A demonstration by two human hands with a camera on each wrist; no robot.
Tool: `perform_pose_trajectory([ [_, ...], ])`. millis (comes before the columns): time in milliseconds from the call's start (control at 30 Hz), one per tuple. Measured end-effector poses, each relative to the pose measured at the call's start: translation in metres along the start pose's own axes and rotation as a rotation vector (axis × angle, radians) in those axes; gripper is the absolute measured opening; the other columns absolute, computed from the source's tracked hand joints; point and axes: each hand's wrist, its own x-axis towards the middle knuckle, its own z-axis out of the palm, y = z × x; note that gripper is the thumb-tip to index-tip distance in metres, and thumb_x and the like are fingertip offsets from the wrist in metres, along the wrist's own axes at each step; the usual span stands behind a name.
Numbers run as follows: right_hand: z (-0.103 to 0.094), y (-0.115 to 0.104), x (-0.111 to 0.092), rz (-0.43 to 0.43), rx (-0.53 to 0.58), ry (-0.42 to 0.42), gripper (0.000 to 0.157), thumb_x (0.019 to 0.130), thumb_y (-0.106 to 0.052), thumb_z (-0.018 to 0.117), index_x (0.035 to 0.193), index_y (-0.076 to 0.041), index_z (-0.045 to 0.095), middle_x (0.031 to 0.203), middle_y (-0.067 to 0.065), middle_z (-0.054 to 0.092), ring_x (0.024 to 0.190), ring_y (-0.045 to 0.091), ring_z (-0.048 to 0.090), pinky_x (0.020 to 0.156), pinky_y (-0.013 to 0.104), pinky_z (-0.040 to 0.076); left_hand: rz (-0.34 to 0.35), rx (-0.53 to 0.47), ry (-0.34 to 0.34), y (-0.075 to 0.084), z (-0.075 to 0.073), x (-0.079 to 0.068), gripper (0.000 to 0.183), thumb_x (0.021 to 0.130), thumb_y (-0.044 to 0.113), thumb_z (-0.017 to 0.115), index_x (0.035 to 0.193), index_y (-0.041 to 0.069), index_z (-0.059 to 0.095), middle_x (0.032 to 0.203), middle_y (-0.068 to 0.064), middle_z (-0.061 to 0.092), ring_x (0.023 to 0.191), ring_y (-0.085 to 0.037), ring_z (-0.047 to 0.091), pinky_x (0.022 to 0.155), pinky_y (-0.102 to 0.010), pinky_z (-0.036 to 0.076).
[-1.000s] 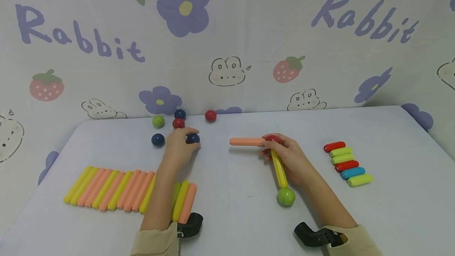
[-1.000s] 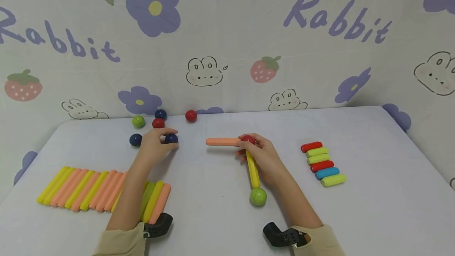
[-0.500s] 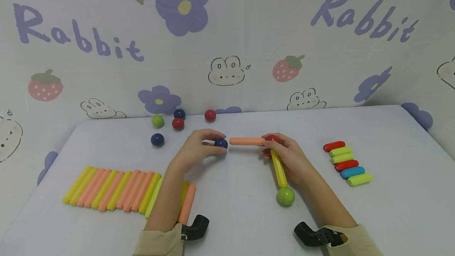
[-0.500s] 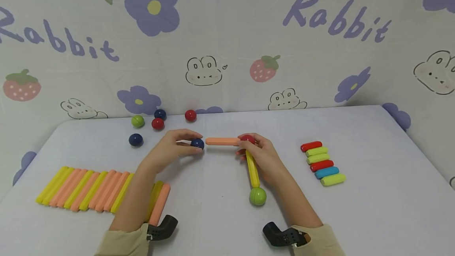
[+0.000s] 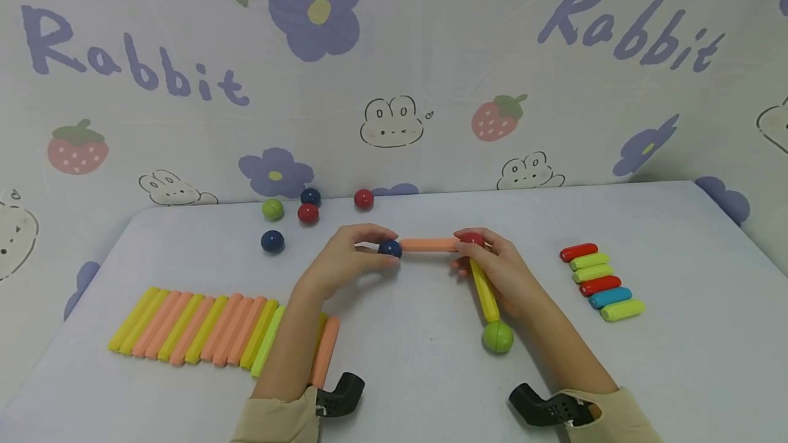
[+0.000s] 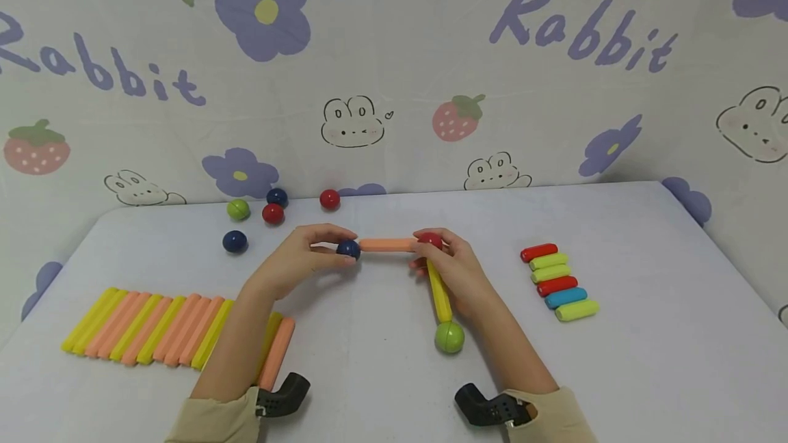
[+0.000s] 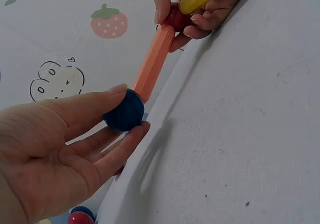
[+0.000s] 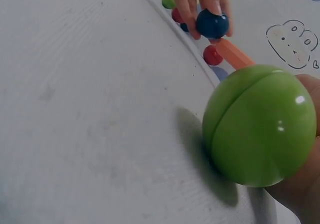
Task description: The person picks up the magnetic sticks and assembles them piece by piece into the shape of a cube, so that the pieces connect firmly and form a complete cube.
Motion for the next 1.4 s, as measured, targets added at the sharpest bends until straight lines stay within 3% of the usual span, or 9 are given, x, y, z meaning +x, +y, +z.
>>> perform_pose_trajectory([
  [133, 0.0, 0.0, 0.0, -0.001, 0.007, -0.002, 0.048, 0.11, -0.023, 0.057, 0.15, 0.002, 0.047, 0.114, 0.008, 0.066, 0.088, 0.01, 0.067, 0.084, 0.017, 0.058, -0.012, -0.006, 0.04, -0.001, -0.001, -0.001, 0.041, 0.097, 0.009, 0.076, 0.137, 0.006, 0.069, 0.139, -0.013, 0.066, 0.127, -0.031, 0.065, 0.111, -0.047, 0.053],
  [467, 0.002, -0.001, 0.0, 0.003, -0.062, 0.053, 0.05, 0.109, -0.029, 0.061, 0.15, -0.003, 0.05, 0.115, 0.011, 0.067, 0.087, 0.01, 0.067, 0.084, 0.016, 0.058, -0.017, -0.01, 0.05, 0.002, 0.003, -0.001, 0.04, 0.097, 0.008, 0.077, 0.136, 0.006, 0.069, 0.137, -0.014, 0.067, 0.122, -0.031, 0.068, 0.109, -0.045, 0.055],
  [733, 0.009, -0.002, 0.002, -0.029, -0.148, 0.184, 0.052, 0.108, -0.035, 0.062, 0.15, -0.007, 0.049, 0.131, 0.017, 0.064, 0.093, 0.012, 0.064, 0.083, 0.013, 0.055, -0.015, 0.014, 0.078, 0.002, 0.011, 0.002, 0.039, 0.096, 0.011, 0.079, 0.134, 0.007, 0.071, 0.131, -0.013, 0.069, 0.119, -0.03, 0.069, 0.105, -0.042, 0.057],
  [900, 0.012, -0.003, 0.001, -0.02, -0.163, 0.251, 0.052, 0.108, -0.035, 0.061, 0.15, -0.007, 0.049, 0.137, 0.015, 0.058, 0.107, 0.018, 0.061, 0.087, 0.013, 0.054, 0.002, 0.036, 0.163, 0.001, 0.021, 0.008, 0.04, 0.094, 0.008, 0.08, 0.133, 0.005, 0.071, 0.131, -0.014, 0.071, 0.119, -0.032, 0.069, 0.105, -0.042, 0.058],
  [1033, 0.013, -0.003, 0.0, -0.036, -0.234, 0.267, 0.049, 0.109, -0.035, 0.061, 0.147, -0.006, 0.054, 0.139, 0.015, 0.055, 0.119, 0.025, 0.053, 0.096, 0.021, 0.049, -0.003, 0.047, 0.23, 0.001, 0.029, 0.009, 0.041, 0.094, 0.007, 0.079, 0.134, 0.005, 0.071, 0.135, -0.015, 0.07, 0.121, -0.032, 0.068, 0.107, -0.044, 0.056],
  [1233, 0.01, 0.003, 0.0, -0.135, -0.395, 0.269, 0.042, 0.108, -0.033, 0.063, 0.137, -0.003, 0.065, 0.122, 0.016, 0.061, 0.107, 0.026, 0.05, 0.085, 0.03, 0.044, 0.016, 0.055, 0.279, -0.003, 0.034, 0.011, 0.041, 0.093, 0.002, 0.078, 0.134, 0.003, 0.071, 0.134, -0.016, 0.071, 0.118, -0.032, 0.07, 0.108, -0.044, 0.055],
  [1400, 0.006, 0.005, 0.0, -0.194, -0.488, 0.255, 0.039, 0.107, -0.029, 0.063, 0.135, -0.002, 0.065, 0.131, 0.019, 0.065, 0.112, 0.03, 0.054, 0.092, 0.033, 0.049, 0.022, 0.04, 0.309, -0.004, 0.037, 0.013, 0.041, 0.093, -0.001, 0.077, 0.133, 0.001, 0.07, 0.132, -0.018, 0.071, 0.12, -0.032, 0.07, 0.107, -0.041, 0.056],
])
